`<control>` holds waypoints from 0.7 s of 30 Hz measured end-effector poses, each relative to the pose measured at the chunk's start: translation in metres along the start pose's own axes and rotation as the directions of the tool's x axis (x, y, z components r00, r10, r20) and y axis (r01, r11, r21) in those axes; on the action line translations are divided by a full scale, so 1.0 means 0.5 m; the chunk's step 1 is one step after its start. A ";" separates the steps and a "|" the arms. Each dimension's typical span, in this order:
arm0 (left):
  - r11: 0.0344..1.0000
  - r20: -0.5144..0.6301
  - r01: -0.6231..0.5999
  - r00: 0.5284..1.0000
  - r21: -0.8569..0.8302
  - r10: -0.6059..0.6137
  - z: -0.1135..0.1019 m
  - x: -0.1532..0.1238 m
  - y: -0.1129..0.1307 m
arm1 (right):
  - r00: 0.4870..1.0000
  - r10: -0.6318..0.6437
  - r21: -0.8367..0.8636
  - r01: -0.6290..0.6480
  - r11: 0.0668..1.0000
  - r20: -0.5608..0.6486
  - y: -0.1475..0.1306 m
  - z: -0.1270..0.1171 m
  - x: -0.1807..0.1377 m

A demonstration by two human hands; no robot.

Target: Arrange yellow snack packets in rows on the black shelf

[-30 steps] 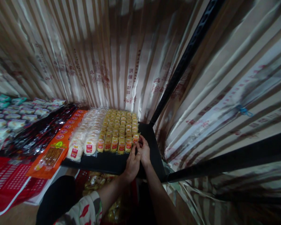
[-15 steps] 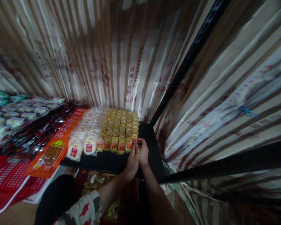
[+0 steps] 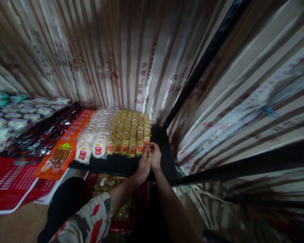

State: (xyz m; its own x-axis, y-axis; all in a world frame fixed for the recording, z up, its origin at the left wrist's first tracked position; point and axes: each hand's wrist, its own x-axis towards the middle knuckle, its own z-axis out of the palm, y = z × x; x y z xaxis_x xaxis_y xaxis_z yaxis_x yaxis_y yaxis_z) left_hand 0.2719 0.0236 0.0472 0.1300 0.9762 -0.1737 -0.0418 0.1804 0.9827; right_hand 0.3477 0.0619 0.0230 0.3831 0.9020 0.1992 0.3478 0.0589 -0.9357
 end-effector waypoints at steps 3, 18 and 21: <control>1.000 0.002 -0.024 1.000 -0.010 0.024 -0.004 -0.006 -0.007 | 1.000 -0.006 -0.018 0.006 1.000 -0.031 0.004 0.001 -0.007; 0.899 0.090 -0.169 0.985 0.403 0.145 -0.127 -0.164 -0.069 | 0.994 0.034 0.018 -0.032 0.999 -0.102 -0.062 -0.026 -0.243; 0.885 0.116 -0.064 0.993 0.461 0.012 -0.165 -0.207 -0.117 | 0.997 0.079 -0.008 -0.079 0.997 -0.011 -0.032 -0.019 -0.323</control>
State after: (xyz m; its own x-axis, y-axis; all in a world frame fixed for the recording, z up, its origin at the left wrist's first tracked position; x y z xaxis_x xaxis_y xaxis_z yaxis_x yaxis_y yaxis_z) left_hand 0.1790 -0.0779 0.0023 0.2434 0.9577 -0.1534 0.4114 0.0413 0.9105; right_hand 0.2881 -0.0888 0.0085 0.4188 0.8990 0.1280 0.3230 -0.0158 -0.9463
